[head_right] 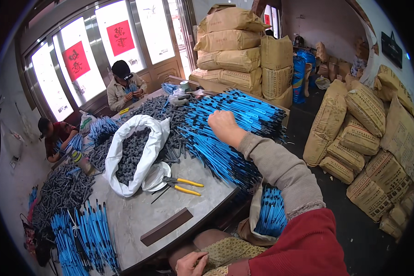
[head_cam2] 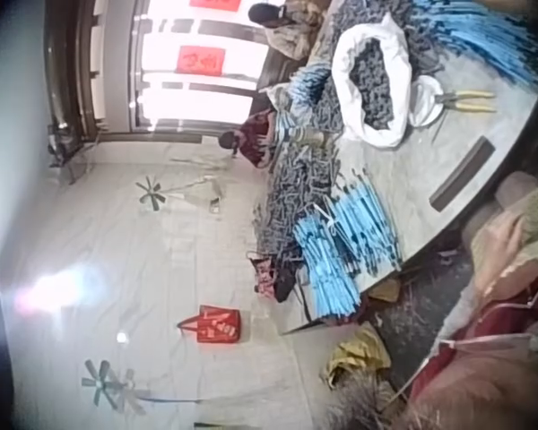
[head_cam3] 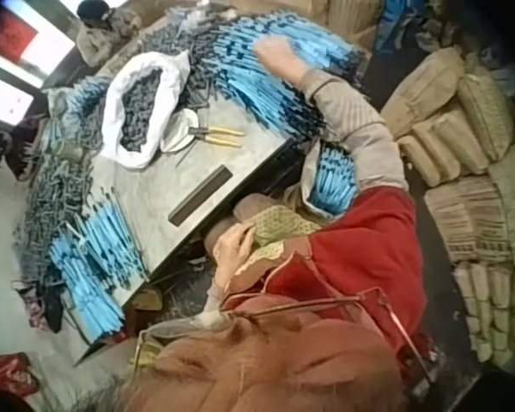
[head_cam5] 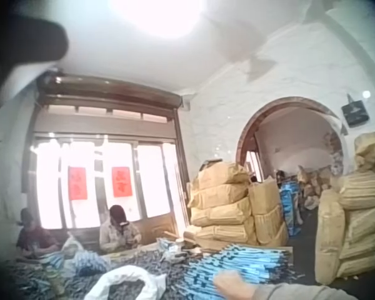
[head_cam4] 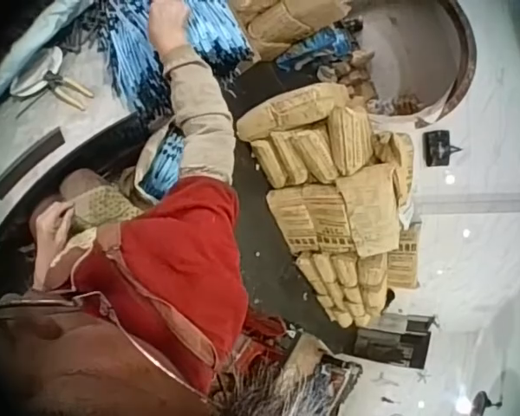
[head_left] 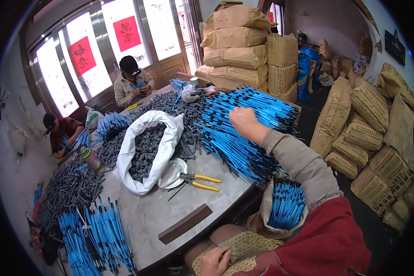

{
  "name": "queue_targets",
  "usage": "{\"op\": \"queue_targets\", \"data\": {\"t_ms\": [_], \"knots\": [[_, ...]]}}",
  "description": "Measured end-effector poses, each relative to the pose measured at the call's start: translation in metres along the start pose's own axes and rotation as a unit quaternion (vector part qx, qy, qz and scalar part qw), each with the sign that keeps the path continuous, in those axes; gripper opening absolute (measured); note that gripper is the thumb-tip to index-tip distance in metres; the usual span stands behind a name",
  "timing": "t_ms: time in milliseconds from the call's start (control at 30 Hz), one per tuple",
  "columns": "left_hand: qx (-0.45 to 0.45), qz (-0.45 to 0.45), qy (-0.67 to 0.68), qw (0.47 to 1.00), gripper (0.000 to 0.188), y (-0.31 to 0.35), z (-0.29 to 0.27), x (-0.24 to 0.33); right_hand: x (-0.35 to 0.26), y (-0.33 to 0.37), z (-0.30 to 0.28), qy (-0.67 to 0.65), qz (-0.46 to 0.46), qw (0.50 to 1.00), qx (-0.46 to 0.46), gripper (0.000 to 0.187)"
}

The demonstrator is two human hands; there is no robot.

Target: Assembling, bundling, and cutting plastic-wrapped wire bundles using pliers and plastic ties.

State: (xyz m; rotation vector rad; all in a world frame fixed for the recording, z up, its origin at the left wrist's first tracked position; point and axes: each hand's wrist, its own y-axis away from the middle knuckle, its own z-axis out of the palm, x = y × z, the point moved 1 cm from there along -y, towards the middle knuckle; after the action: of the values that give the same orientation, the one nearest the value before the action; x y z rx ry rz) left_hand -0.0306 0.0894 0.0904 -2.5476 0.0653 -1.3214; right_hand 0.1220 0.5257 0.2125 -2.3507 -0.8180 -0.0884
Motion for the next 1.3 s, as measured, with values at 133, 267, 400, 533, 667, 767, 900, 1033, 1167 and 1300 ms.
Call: {"op": "queue_targets", "data": {"t_ms": [133, 267, 400, 533, 667, 767, 900, 1033, 1167, 1300], "knots": [[0.007, 0.003, 0.001, 1.000, 0.012, -0.001, 0.002, -0.007, -0.003, -0.003, 0.006, 0.056, -0.008, 0.998, 0.003, 0.010], [-0.001, 0.007, 0.005, 1.000, 0.012, -0.005, 0.001, -0.009, -0.001, -0.004, 0.003, 0.079, -0.045, 0.994, 0.056, 0.008], [0.029, 0.015, 0.010, 0.999, 0.010, -0.018, -0.005, -0.007, 0.005, -0.002, -0.003, 0.095, -0.054, 0.988, 0.114, 0.009], [0.006, -0.123, 0.137, 0.983, 0.016, -0.032, -0.016, -0.022, 0.006, -0.005, -0.016, 0.071, -0.060, 0.984, 0.155, 0.012], [0.076, -0.177, 0.289, 0.938, 0.022, -0.068, -0.020, -0.044, 0.001, -0.002, -0.045, 0.001, -0.094, 0.972, 0.213, 0.015], [0.134, -0.147, 0.351, 0.915, 0.024, -0.106, -0.023, -0.050, -0.011, 0.009, -0.071, -0.062, -0.124, 0.963, 0.232, 0.017], [0.245, -0.076, 0.402, 0.879, 0.038, -0.152, -0.030, -0.029, -0.055, 0.043, -0.090, -0.256, -0.133, 0.941, 0.174, 0.018], [0.274, -0.028, 0.444, 0.853, 0.052, -0.192, -0.044, -0.005, -0.087, 0.087, -0.092, -0.438, -0.116, 0.890, 0.050, 0.017], [0.250, 0.031, 0.502, 0.828, 0.048, -0.211, -0.046, 0.013, -0.100, 0.110, -0.083, -0.490, -0.091, 0.867, -0.034, 0.017], [0.280, 0.000, 0.537, 0.796, 0.032, -0.211, -0.046, 0.010, -0.117, 0.115, -0.080, -0.534, -0.069, 0.839, -0.084, 0.014]]}}
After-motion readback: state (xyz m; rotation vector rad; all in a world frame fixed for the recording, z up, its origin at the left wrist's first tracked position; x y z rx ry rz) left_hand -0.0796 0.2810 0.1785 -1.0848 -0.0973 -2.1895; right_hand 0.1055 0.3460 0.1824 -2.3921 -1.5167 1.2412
